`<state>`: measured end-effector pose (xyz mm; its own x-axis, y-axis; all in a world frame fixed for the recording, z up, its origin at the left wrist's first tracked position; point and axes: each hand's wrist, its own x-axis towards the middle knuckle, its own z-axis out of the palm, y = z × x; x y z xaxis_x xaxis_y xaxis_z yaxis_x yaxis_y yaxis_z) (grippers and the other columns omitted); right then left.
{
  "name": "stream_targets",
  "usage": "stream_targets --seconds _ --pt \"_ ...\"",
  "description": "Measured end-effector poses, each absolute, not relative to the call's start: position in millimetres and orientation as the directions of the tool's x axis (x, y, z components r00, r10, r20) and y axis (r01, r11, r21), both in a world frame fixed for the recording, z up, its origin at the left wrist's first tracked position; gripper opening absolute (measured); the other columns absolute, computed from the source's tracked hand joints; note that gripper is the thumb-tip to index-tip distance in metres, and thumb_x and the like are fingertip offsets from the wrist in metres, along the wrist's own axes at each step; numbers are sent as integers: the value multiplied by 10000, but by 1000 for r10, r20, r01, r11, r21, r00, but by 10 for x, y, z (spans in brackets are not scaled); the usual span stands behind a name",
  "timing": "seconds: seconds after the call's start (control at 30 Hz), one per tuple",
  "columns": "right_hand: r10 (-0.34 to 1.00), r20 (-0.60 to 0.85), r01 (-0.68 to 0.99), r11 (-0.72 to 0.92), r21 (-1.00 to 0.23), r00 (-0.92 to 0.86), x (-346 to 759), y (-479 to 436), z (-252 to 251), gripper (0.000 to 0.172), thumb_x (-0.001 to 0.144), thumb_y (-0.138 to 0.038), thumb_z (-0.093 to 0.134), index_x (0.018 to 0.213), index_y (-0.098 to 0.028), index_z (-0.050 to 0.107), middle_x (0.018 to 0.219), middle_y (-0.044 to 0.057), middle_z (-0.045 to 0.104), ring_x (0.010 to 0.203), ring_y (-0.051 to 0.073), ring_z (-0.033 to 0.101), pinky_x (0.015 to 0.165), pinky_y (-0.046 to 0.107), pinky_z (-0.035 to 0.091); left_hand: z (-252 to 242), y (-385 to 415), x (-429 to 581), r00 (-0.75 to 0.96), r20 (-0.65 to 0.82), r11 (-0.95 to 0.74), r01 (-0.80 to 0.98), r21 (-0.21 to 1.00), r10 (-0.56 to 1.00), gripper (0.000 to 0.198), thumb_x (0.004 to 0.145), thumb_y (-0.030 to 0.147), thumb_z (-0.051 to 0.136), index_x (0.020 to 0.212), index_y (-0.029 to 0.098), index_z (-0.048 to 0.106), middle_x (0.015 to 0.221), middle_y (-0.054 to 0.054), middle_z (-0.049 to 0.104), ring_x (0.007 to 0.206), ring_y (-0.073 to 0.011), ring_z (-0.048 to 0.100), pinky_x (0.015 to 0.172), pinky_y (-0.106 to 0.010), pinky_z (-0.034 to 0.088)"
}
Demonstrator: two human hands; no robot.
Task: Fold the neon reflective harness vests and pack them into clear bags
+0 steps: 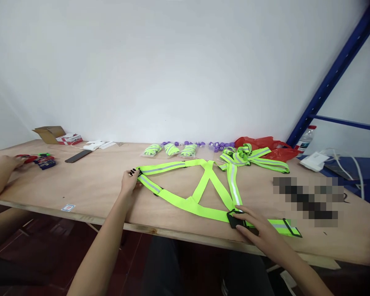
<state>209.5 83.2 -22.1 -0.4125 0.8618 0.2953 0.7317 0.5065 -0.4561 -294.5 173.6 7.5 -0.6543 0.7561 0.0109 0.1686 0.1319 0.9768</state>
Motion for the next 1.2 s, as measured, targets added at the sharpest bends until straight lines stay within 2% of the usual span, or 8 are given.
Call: stream_targets --seconds 0.17,0.33,0.4,0.5,0.63,0.87,1.1,1.2 --pt "818 393 743 559 -368 -421 2122 842 -235 387 940 -558 503 1103 -287 727 1311 110 644 1168 296 634 956 473 540 -11 1646 -2922 -553 95 39 225 974 828 369 653 273 798 953 153 620 852 -59 705 673 -185 676 569 -274 560" --pt "648 647 752 637 -170 -402 1584 766 -70 274 970 -360 498 1091 -229 705 1211 126 691 1131 299 639 1013 513 477 -47 1579 -2927 -540 135 13 261 965 831 401 662 420 755 945 136 738 831 -68 750 743 -231 679 598 -261 511" --pt "628 598 708 693 -137 -498 1186 704 16 303 960 -321 500 1178 -210 679 1277 138 665 1197 318 603 1068 552 419 -42 1565 -2903 -562 141 5 250 968 815 434 672 461 740 957 134 754 853 -73 755 770 -231 672 601 -250 493" --pt "689 389 674 711 -200 -612 665 637 99 478 952 -358 535 1406 -208 536 1500 139 487 1370 352 454 1089 580 392 -18 1545 -2867 -599 130 2 215 977 790 491 667 514 738 958 120 765 785 -63 729 686 -196 634 564 -247 464" --pt "711 171 647 695 -313 -682 446 638 109 525 984 -470 489 1454 -236 489 1538 90 445 1437 320 374 1146 562 334 17 1517 -2884 -654 103 -5 150 989 750 584 642 581 742 960 91 756 602 -11 606 538 -137 534 490 -238 412" --pt "711 112 640 681 -355 -694 579 674 97 577 988 -522 463 1476 -215 461 1564 80 395 1456 310 340 1177 559 290 58 1542 -2895 -711 86 -24 97 995 698 596 619 597 735 933 90 734 614 -3 561 543 -128 528 512 -247 453" --pt "696 156 620 703 -349 -701 564 670 53 569 987 -516 472 1483 -238 449 1549 81 426 1458 300 339 1184 560 287 334 1507 -2526 -667 365 -152 356 922 650 358 739 478 711 877 152 766 727 -8 570 690 -153 510 625 -251 432" --pt "695 188 618 709 -339 -694 559 669 39 561 985 -504 483 1468 -219 469 1536 99 445 1449 309 355 1180 570 293 474 1453 -2182 -410 644 -253 680 688 646 306 860 436 631 965 192 783 713 -7 526 659 -151 493 615 -258 398"
